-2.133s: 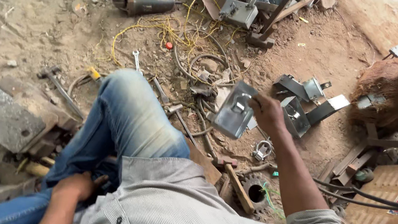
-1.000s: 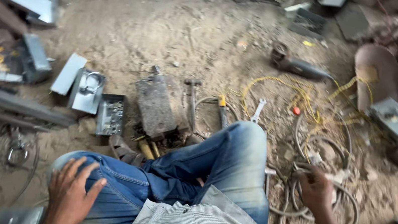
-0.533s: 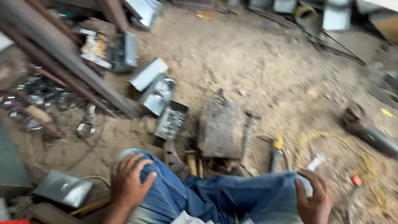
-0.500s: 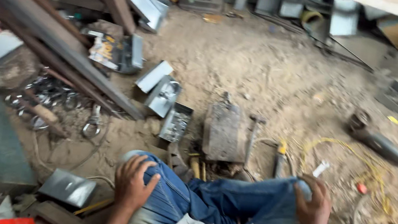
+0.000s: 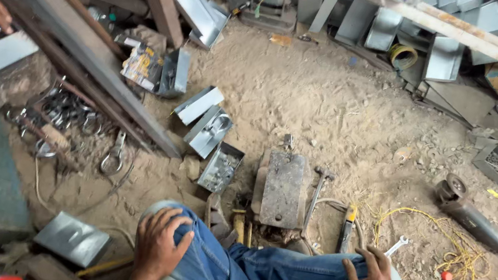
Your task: The person assembles a metal box by fitting components together and securing a metal ring with a wrench and hammer.
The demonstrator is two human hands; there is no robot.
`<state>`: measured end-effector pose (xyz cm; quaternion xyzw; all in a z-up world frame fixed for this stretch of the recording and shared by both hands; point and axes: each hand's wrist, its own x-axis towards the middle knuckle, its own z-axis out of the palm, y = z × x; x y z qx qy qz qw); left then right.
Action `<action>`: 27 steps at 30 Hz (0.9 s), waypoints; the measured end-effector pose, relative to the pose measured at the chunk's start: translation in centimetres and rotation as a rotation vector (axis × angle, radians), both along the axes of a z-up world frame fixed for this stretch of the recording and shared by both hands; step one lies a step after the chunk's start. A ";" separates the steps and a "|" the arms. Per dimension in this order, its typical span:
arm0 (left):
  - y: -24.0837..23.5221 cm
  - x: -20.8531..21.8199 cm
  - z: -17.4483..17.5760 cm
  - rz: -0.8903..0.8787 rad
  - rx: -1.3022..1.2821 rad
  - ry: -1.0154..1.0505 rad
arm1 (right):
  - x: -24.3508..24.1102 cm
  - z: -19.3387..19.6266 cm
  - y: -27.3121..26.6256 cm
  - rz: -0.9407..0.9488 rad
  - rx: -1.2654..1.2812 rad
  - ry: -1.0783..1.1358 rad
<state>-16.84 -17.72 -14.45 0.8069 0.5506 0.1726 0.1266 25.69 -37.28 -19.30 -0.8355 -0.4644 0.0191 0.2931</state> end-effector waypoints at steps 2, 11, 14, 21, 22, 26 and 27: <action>0.0 0.1 0.0 0.004 -0.010 0.019 | 0.2 -0.3 0.5 -0.014 -0.026 0.020; 0.3 0.1 -0.3 0.006 0.018 -0.005 | -0.1 0.7 0.9 -0.053 -0.122 0.090; 0.4 0.2 -0.3 0.017 0.002 0.005 | 0.0 0.8 0.9 -0.057 -0.142 0.093; 0.7 0.2 -0.4 0.018 -0.010 0.022 | 0.2 0.3 0.8 -0.036 -0.125 0.073; 0.6 0.3 -0.5 0.032 -0.032 0.034 | 0.3 0.2 0.8 -0.036 -0.125 0.071; 0.5 0.2 -0.4 0.027 -0.033 0.028 | 0.5 -0.3 0.8 -0.043 -0.148 0.085; 0.7 0.3 -0.4 0.044 -0.100 0.093 | 0.6 -0.4 0.8 -0.046 -0.173 0.095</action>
